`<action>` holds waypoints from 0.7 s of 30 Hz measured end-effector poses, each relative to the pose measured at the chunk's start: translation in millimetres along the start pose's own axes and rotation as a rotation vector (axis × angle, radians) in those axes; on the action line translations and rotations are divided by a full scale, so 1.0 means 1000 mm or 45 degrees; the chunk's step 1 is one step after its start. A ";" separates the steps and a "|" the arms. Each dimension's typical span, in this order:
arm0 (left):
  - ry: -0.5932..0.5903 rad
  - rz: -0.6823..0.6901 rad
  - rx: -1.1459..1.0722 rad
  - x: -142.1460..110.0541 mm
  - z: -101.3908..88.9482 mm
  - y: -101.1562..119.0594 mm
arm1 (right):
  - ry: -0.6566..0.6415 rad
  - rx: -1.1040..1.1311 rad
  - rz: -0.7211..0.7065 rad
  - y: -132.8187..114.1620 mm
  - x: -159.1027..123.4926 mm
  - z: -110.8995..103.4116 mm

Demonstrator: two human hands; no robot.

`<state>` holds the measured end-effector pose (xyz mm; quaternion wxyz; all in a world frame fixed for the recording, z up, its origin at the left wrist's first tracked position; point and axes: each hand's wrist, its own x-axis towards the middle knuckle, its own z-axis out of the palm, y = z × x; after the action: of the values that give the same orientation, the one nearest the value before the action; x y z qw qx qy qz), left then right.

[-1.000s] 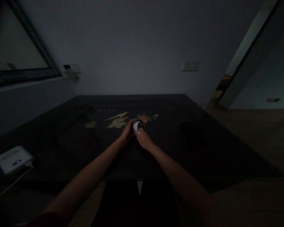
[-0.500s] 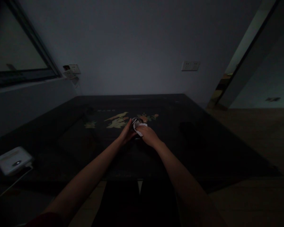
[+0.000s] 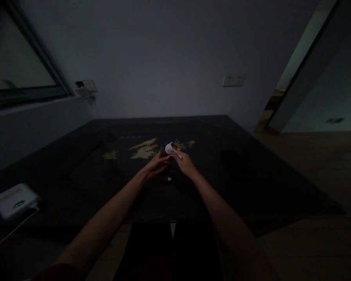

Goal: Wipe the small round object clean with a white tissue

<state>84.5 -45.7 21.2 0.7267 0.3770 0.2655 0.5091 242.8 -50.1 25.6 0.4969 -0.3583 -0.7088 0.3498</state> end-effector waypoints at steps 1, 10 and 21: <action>-0.004 0.002 0.001 0.000 0.000 0.000 | 0.011 0.017 -0.007 0.000 0.000 0.000; 0.223 -0.128 0.043 0.001 -0.005 -0.003 | 0.024 -0.135 -0.088 -0.007 -0.002 -0.001; 0.161 -0.141 -0.235 0.005 0.000 -0.005 | -0.076 -0.354 -0.115 0.003 -0.005 0.003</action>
<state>88.7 -42.4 16.7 0.7672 0.2604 0.2831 0.5134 241.2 -53.1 20.3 0.4363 -0.3808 -0.7804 0.2359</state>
